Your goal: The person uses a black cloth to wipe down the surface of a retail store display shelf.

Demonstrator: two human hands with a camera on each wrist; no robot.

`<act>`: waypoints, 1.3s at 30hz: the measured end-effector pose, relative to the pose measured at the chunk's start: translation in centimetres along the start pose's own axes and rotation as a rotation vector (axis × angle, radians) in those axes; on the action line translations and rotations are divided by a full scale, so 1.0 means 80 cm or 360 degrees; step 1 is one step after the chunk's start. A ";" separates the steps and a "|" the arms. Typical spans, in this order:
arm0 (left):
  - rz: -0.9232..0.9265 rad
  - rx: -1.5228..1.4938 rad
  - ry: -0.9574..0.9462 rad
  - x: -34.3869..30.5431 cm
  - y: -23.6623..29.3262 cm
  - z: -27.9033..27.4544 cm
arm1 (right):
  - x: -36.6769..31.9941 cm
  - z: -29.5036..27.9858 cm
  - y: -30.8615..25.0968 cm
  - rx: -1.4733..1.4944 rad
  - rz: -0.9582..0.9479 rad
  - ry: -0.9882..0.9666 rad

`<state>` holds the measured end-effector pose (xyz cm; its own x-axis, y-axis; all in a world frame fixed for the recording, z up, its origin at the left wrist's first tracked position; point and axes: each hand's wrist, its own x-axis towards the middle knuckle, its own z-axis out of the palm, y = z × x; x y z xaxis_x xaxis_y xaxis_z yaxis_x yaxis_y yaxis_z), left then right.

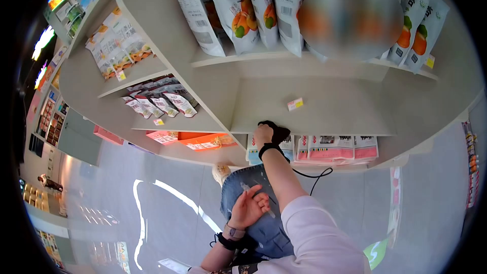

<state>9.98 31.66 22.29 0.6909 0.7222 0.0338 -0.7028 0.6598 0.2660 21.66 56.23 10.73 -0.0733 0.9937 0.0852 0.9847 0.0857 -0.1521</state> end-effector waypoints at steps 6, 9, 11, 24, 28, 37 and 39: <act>-0.0025 -0.0053 0.0000 0.002 0.002 0.002 | 0.020 0.003 -0.014 -0.0012 0.0054 0.0042; -0.0049 -0.0079 0.0024 0.003 0.002 -0.001 | 0.047 0.010 -0.018 0.0137 0.0202 0.0014; -0.0061 -0.0062 0.0005 0.003 0.003 -0.003 | 0.071 0.015 -0.018 0.0263 0.0314 -0.0051; -0.0153 -0.0073 0.0093 0.019 0.015 0.001 | 0.147 -0.010 -0.021 0.0119 0.0160 -0.0184; -0.0117 -0.0053 0.0121 0.020 0.011 -0.002 | 0.127 -0.014 -0.014 0.0015 0.0078 -0.0019; -0.0033 0.0042 0.0220 0.012 -0.001 0.002 | -0.016 0.002 0.009 0.0449 -0.0184 0.0583; -0.0008 0.0120 0.0302 0.008 -0.002 -0.002 | -0.039 -0.011 0.015 0.0453 -0.0162 0.0484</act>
<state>10.49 32.04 22.14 0.6448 0.7499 -0.1480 -0.6799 0.6511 0.3372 23.20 53.14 11.18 -0.0760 0.9161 0.3937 0.8887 0.2412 -0.3898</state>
